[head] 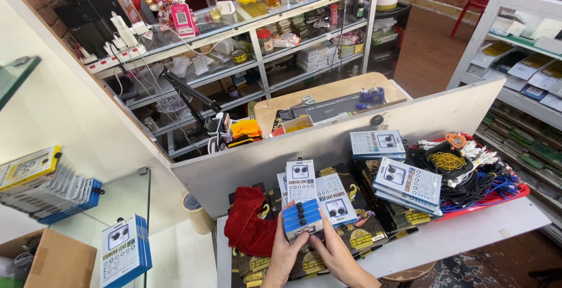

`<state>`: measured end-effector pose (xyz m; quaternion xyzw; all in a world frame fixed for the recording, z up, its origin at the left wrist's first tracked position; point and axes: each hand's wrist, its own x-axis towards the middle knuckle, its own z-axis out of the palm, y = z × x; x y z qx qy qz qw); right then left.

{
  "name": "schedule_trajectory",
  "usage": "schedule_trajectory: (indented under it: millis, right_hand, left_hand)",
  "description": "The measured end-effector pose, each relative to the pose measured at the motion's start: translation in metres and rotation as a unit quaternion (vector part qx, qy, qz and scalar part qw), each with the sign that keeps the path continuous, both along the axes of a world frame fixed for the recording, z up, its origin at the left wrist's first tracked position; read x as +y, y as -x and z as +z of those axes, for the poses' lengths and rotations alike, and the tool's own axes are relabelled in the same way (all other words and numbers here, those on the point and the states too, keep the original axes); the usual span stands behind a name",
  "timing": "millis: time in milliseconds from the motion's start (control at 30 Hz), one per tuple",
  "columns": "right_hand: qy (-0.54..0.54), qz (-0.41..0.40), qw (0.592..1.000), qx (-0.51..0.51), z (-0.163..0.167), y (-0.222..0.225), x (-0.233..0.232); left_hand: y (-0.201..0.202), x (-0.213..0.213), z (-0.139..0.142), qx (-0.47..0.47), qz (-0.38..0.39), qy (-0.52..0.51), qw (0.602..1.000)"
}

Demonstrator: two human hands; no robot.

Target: The person stacks packaged camera lens and earphone boxes into neat piles on a counter, then carries the stacks to a glass display shelf and arranges them upright with other product boxes, using a red cloth to wipe the shelf surface between placements.

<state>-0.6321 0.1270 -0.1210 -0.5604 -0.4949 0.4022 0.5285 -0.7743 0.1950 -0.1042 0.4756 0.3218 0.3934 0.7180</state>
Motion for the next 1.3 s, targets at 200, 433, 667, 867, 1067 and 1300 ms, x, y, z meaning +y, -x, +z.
schedule_trajectory:
  millis: [200,433,667,867,1067,1300]
  right_hand:
    - [-0.095,-0.006,0.992,-0.085,0.056,-0.019,0.018]
    - [-0.023,-0.023,0.994,-0.106,0.090,-0.144,0.032]
    - [0.123,-0.368,0.835,-0.390,0.064,-0.368,0.004]
    - [0.084,-0.334,0.806,-0.482,0.004,-0.403,0.006]
    - [0.155,-0.333,0.841,-0.396,0.004,-0.424,0.022]
    - [0.096,-0.158,0.981,-0.050,0.081,-0.404,0.040]
  left_hand:
    - [-0.013,0.028,0.035,0.024,0.030,-0.095,0.995]
    - [-0.128,0.054,0.074,-0.044,-0.008,-0.041,0.998]
    - [-0.250,0.048,0.084,-0.099,-0.107,0.169,0.975]
    - [-0.286,0.045,0.081,-0.052,-0.105,0.156,0.981]
    - [-0.287,0.054,0.079,-0.046,-0.124,0.153,0.979]
    - [-0.284,0.056,0.076,-0.111,-0.179,0.186,0.960]
